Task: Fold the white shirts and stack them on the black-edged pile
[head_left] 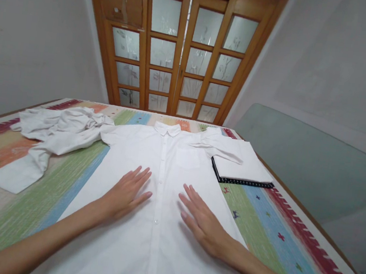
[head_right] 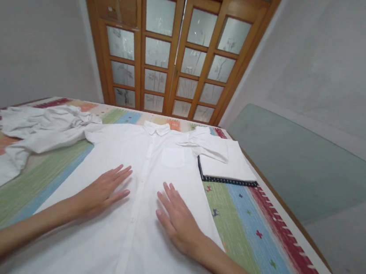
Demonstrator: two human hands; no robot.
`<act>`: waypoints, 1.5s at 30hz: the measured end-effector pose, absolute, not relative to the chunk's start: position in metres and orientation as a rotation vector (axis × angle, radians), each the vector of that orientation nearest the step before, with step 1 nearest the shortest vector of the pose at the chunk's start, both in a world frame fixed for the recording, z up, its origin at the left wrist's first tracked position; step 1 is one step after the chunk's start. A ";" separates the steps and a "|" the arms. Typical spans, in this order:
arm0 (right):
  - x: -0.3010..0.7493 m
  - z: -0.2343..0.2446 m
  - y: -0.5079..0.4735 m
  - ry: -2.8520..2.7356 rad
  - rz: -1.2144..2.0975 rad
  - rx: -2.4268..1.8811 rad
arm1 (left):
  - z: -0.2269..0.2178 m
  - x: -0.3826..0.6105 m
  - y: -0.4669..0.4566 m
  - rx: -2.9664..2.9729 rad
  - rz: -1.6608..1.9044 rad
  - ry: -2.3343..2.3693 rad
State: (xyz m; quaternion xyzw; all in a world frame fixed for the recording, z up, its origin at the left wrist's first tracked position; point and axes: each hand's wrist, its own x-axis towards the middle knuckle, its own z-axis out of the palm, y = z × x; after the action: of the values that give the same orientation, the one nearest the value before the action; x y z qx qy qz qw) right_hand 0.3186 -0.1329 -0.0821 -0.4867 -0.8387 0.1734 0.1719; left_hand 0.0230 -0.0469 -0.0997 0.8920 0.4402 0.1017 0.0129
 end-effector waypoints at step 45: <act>0.351 -0.124 -0.141 -2.384 0.014 -1.727 | -0.106 0.086 0.103 2.623 0.200 1.390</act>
State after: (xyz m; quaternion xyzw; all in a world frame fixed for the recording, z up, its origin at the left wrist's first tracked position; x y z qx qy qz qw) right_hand 0.3515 -0.1405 -0.1235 -0.5838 -0.8059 0.0048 0.0988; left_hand 0.0860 0.1032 -0.1059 0.8785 0.4655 0.0670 0.0833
